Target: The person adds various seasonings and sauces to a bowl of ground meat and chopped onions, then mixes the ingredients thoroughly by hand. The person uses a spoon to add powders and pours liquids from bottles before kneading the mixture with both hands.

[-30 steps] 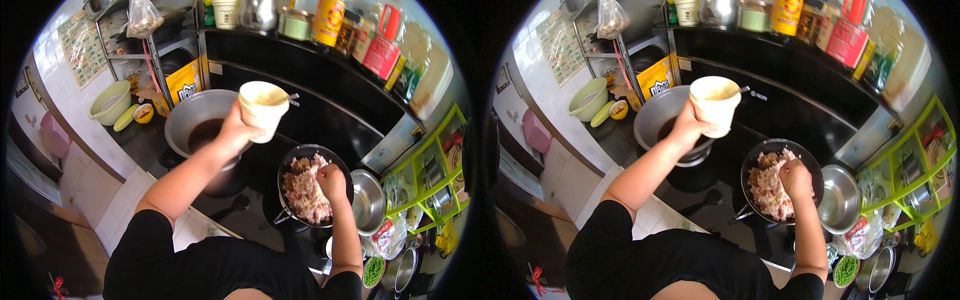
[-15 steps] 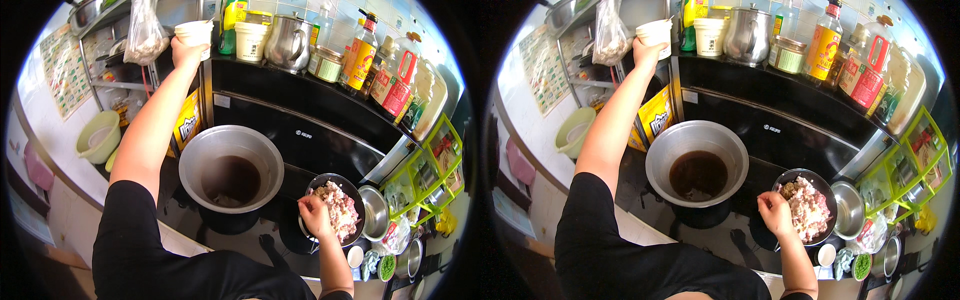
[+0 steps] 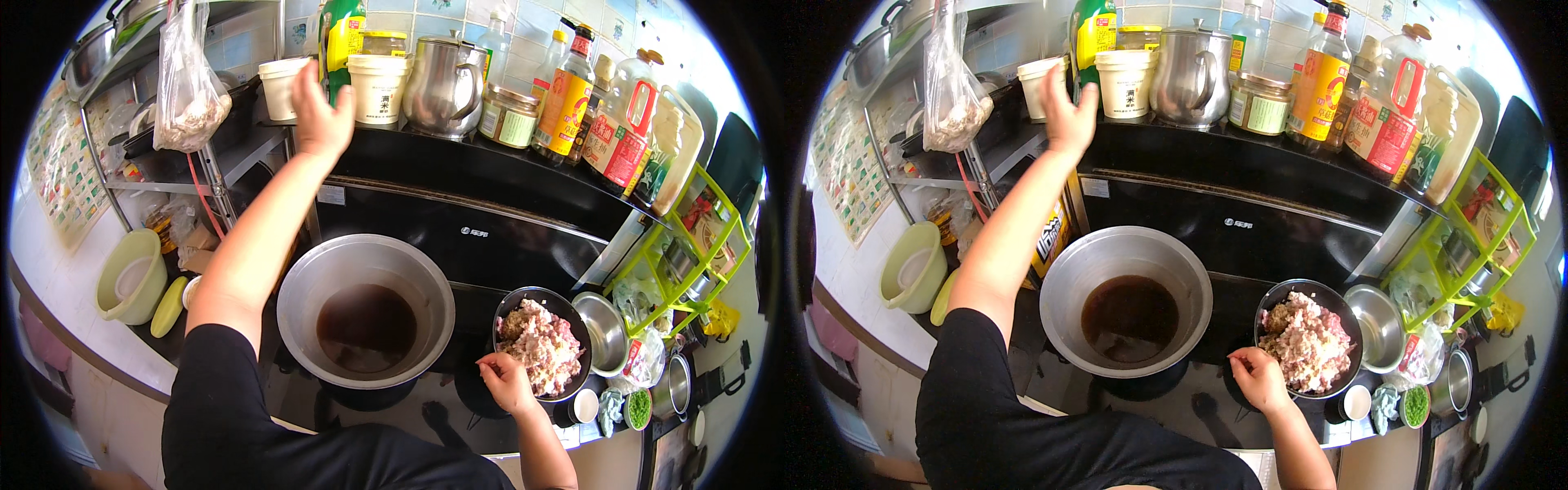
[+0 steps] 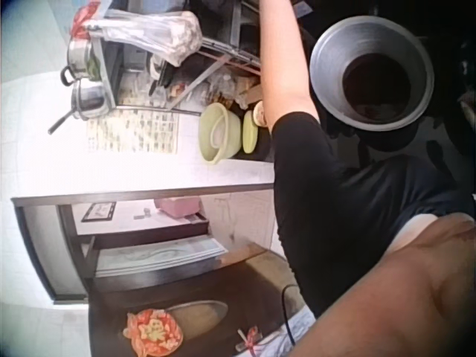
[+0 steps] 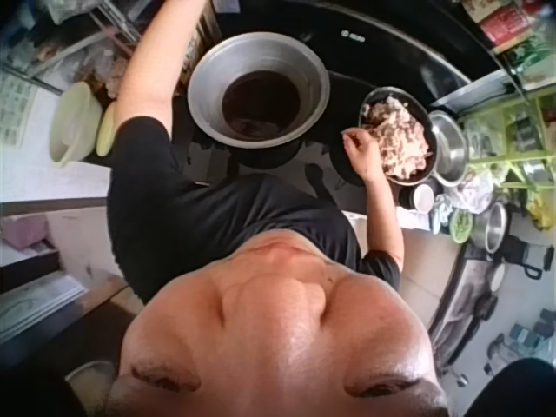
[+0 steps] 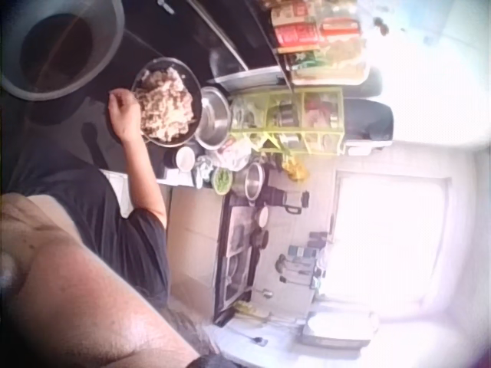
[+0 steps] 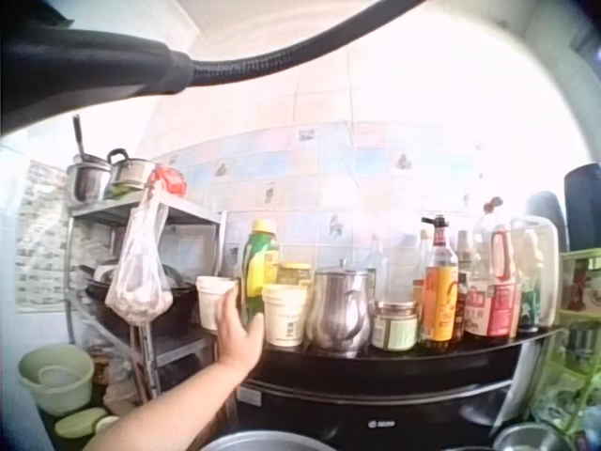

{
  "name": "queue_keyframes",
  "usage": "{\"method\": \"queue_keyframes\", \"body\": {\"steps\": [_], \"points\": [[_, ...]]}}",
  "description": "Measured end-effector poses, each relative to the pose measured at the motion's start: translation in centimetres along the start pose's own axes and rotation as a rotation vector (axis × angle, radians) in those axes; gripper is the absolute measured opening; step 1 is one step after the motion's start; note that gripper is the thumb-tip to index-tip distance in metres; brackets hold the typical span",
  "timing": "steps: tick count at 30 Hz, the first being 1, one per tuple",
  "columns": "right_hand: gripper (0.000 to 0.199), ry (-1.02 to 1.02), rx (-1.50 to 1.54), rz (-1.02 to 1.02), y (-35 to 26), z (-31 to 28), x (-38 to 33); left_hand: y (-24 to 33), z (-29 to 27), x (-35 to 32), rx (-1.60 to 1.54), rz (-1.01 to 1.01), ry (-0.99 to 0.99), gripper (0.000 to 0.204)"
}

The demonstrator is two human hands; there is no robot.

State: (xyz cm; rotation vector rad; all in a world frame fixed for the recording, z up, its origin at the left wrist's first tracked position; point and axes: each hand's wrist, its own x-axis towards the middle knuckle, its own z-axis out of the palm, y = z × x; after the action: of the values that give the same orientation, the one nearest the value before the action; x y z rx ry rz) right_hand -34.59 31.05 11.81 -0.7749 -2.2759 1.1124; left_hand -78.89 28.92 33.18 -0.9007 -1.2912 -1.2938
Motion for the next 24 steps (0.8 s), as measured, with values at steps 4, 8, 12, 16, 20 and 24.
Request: {"method": "queue_keyframes", "body": {"steps": [4,8,12,16,20,24], "points": [[0.010,-0.036,0.010,-0.051,-0.9,0.5,0.3,3.7,2.0,0.2,0.033,-0.393,-0.286,0.070],[0.012,-0.044,0.031,-0.010,-1.4,0.8,-0.1,4.7,1.8,1.7,0.112,-0.591,-0.416,0.072],[0.014,-0.049,-0.009,-0.008,-0.5,0.9,-1.0,5.4,2.0,2.5,0.191,-0.725,-0.542,0.081],[0.015,-0.070,-0.032,-0.050,-0.3,1.0,-1.4,4.9,1.4,2.4,0.023,-0.653,-0.466,0.082],[0.016,-0.072,-0.023,-0.057,-1.0,0.9,-2.0,5.6,-0.2,1.4,-0.247,-0.527,-0.197,0.077],[0.020,-0.061,0.006,0.047,0.2,-1.0,-2.6,11.1,-4.6,-1.0,-0.785,-0.328,-0.242,0.052]]}}
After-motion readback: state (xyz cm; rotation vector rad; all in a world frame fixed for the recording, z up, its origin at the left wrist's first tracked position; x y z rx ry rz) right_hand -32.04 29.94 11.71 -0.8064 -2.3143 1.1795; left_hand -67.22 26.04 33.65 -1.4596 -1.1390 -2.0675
